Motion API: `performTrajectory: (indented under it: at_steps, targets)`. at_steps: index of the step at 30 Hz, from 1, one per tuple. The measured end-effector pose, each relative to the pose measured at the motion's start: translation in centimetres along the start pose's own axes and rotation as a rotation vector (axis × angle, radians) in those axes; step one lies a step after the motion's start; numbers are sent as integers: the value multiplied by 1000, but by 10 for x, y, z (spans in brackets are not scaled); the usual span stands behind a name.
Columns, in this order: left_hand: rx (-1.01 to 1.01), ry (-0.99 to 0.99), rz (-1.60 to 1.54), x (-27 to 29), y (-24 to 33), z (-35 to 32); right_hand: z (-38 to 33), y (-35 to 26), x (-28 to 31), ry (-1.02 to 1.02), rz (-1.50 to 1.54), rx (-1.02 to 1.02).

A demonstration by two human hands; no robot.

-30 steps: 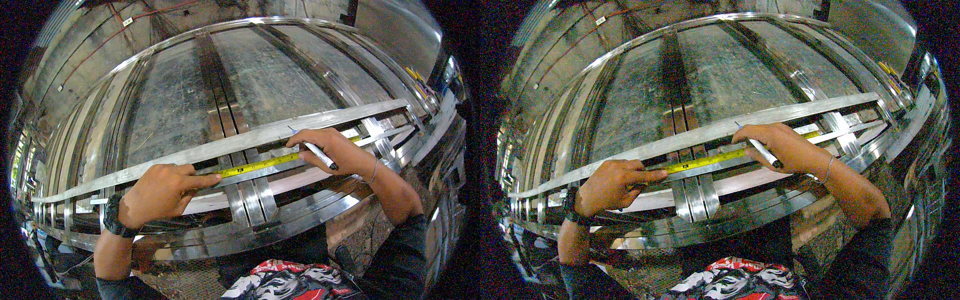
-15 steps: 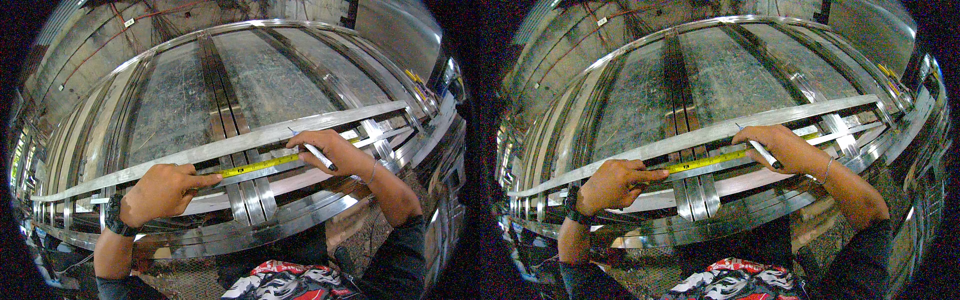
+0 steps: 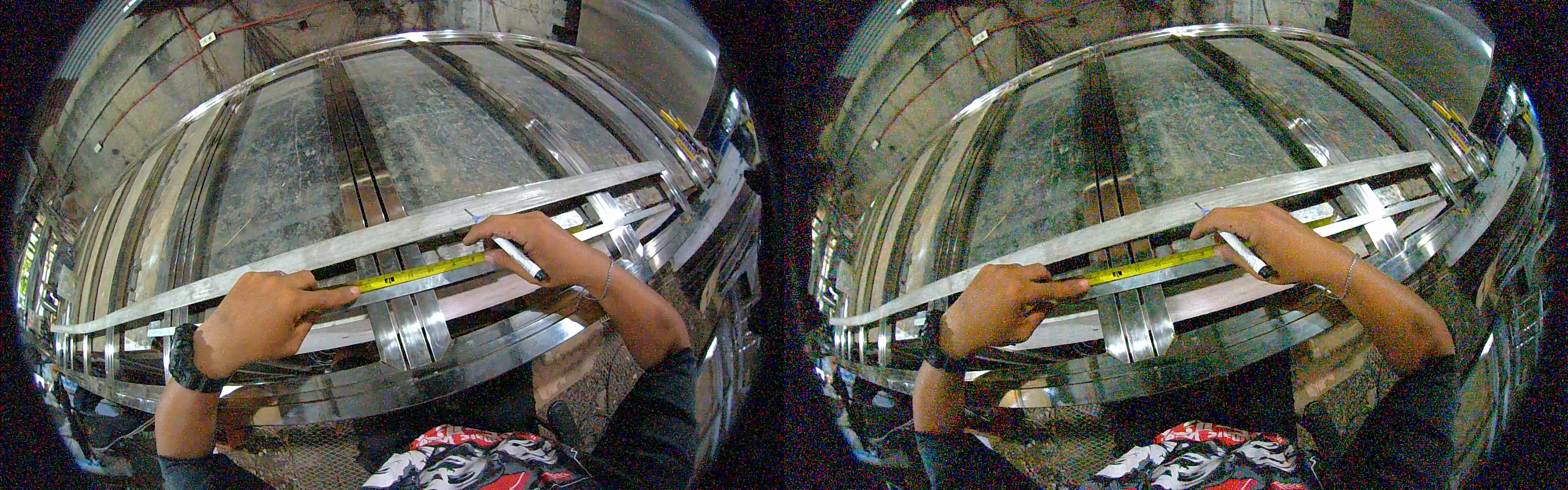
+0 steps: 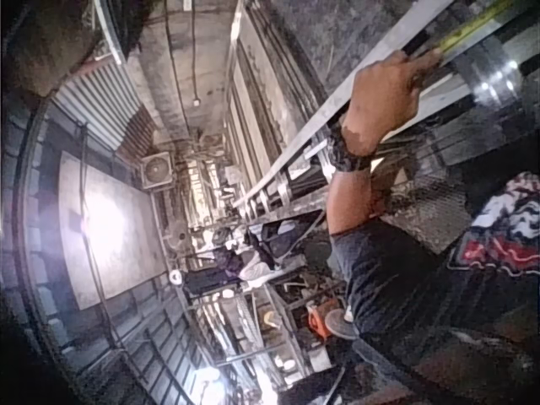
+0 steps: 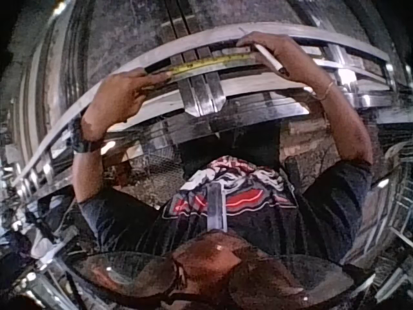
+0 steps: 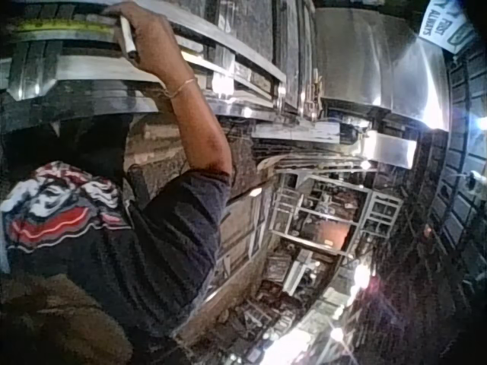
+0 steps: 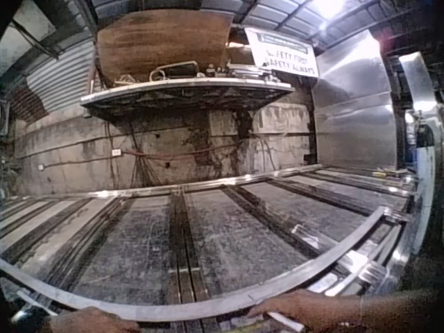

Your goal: The person measures a curved metal frame with a tape measure and marks measurement points with a marker. The person repeatedly repositions the tape measure along the frame and makes marks at specific intervals.

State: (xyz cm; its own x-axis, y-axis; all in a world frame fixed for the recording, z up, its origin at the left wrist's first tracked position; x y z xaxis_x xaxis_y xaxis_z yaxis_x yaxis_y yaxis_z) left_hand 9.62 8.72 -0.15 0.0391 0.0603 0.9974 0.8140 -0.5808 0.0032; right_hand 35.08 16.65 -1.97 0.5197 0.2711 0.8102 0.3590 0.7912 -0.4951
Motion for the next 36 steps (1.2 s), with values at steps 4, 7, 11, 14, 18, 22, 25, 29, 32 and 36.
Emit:
performTrajectory:
  at_steps: [4,7,11,14,18,22,25,29,32,36]
  targets:
    - [-4,-1,1,-1,-1,-1,1,2,-1,-8,24,-3]
    - [-8,-9,2,1,0,0,-1,5,-1,2,21,-7]
    - [-2,-7,-4,0,-1,-1,0,4,-2,-12,37,-19]
    - [-5,5,-12,-2,-2,-3,1,2,-2,-7,35,-11]
    - [-2,-12,-5,-2,-3,-2,1,4,-2,-25,38,-34]
    - [-3,-13,-26,1,-2,-1,0,4,-2,-29,43,-33]
    - [-2,-6,-37,1,-1,-2,0,1,0,-5,28,23]
    - [-1,0,-29,0,-1,-1,-1,2,-1,-21,34,6]
    - [-2,6,-43,-1,-3,-2,0,5,-4,-35,66,-21]
    - [-14,0,-45,1,-1,-1,-1,4,-3,-20,58,-14]
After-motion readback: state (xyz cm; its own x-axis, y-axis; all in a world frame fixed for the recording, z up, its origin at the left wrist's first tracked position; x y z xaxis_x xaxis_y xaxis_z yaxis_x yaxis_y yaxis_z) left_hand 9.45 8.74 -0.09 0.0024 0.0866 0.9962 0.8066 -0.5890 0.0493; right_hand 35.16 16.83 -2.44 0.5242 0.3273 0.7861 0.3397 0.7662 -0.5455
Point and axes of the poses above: each hand's wrist, its own z-axis towards the middle knuckle, its own x-axis out of the back of the hand, y = z × x, the point moved 10 cm from there along z, towards the middle knuckle, and after that the axes turned 2 degrees about x, right-handed, at the moved point
